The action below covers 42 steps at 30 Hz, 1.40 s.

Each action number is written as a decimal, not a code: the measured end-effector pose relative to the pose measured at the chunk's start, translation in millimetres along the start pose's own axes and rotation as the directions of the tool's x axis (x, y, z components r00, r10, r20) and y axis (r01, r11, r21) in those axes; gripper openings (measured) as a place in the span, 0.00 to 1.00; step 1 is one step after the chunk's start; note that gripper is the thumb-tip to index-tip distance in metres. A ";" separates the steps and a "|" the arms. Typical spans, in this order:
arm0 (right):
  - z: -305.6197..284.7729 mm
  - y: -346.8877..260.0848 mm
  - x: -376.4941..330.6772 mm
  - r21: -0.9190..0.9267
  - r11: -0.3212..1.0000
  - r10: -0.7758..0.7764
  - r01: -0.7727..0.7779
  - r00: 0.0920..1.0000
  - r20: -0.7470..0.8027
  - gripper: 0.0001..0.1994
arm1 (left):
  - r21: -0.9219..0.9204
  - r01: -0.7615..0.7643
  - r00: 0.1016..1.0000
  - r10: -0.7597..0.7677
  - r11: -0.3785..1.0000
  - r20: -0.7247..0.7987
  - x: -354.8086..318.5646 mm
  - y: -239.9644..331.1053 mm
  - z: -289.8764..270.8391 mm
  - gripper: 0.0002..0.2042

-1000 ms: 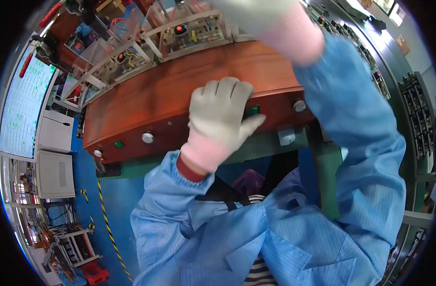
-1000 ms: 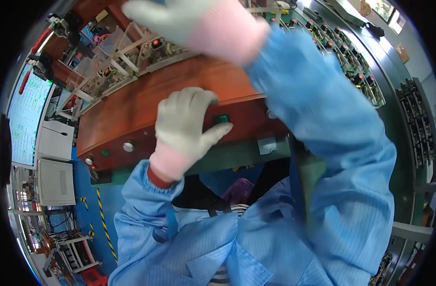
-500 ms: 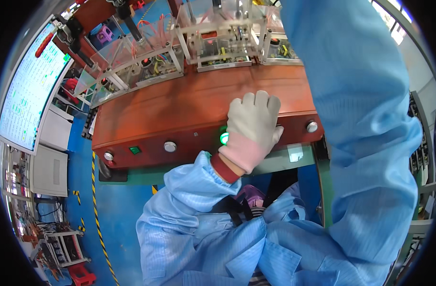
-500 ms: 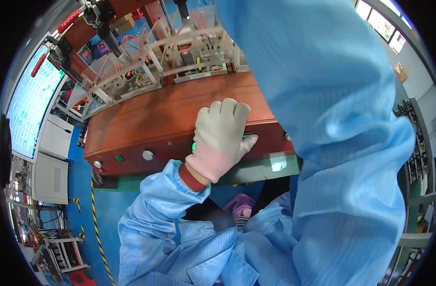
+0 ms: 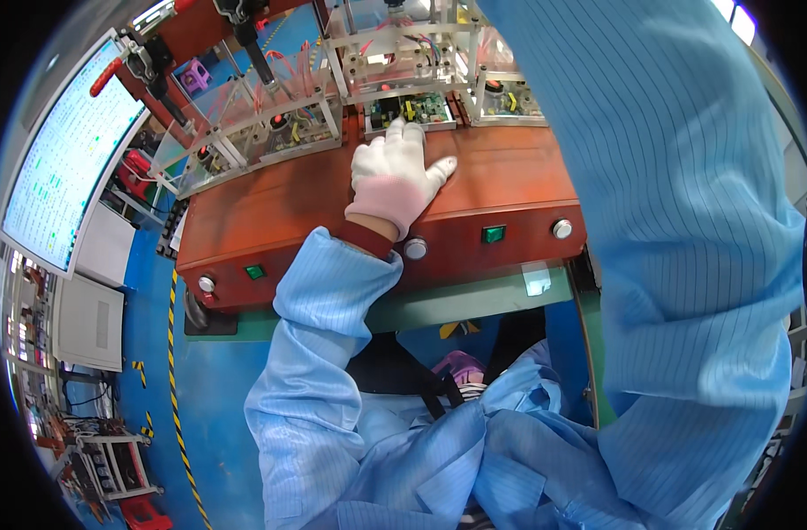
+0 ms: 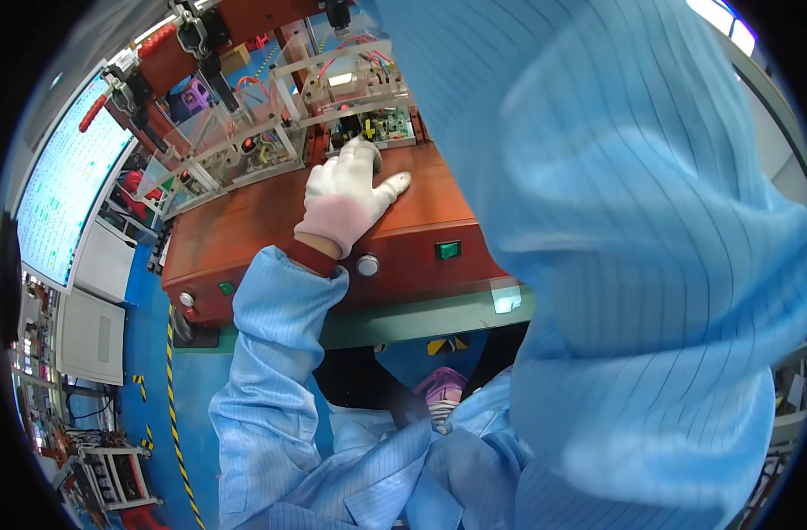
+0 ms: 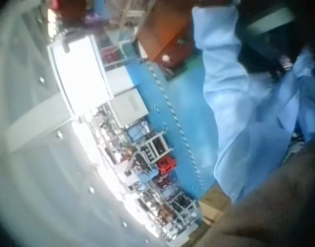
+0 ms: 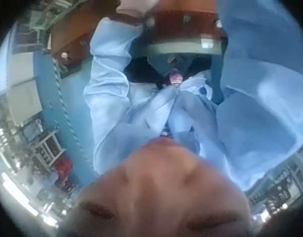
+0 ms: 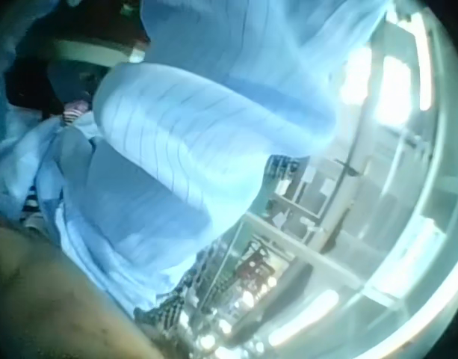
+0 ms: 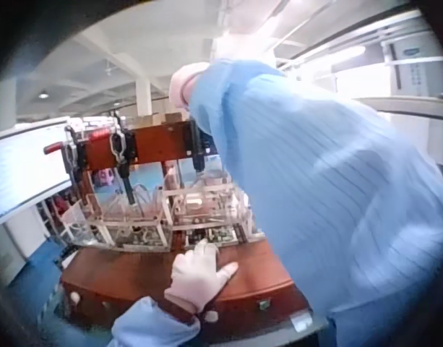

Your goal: The person tests circuit boards by removing tested boards from a testing machine, placing new circuit boards into the test fixtures, and pressing buttons to start the test cycle.

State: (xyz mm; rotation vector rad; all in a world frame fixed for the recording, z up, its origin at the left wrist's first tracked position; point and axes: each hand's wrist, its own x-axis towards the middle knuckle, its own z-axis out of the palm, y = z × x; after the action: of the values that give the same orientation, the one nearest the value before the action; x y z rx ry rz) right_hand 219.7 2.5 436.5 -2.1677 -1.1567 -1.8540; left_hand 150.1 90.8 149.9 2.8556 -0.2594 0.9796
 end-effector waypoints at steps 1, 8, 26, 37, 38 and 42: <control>-2.7 -1.2 1.4 -0.035 0.999 -0.021 0.022 1.000 0.013 0.14 | -0.017 0.027 0.999 -0.027 0.999 0.041 -0.9 -2.6 -0.2 0.25; -37.1 -60.3 -141.9 0.332 0.916 -0.297 0.226 0.937 0.182 0.13 | -0.048 -0.028 0.991 0.034 0.998 0.128 -36.2 28.0 -59.8 0.23; -100.7 48.0 -234.1 0.116 0.657 0.195 -0.745 0.316 0.928 0.27 | -0.764 -0.188 0.928 0.367 0.617 0.068 -137.9 122.1 -73.8 0.10; -338.8 93.0 -408.7 -0.762 0.266 0.761 -0.591 -0.357 0.542 0.30 | -0.848 -0.181 0.872 0.480 0.497 0.095 -161.6 142.1 -34.2 0.08; -348.6 80.9 -428.6 -0.773 0.234 0.744 -0.589 -0.403 0.533 0.31 | -0.855 -0.172 0.863 0.493 0.489 0.109 -161.8 144.9 -32.7 0.08; -359.2 57.8 -479.4 -0.872 0.266 0.709 -0.410 -0.529 0.466 0.31 | -0.861 -0.149 0.838 0.524 0.487 0.152 -160.5 154.9 -25.5 0.08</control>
State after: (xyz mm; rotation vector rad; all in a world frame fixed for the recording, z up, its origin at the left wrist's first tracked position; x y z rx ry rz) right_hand -39.9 -452.6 140.4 -2.8767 0.8871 0.4352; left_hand -20.4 -36.7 78.7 2.0491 -1.0663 0.1319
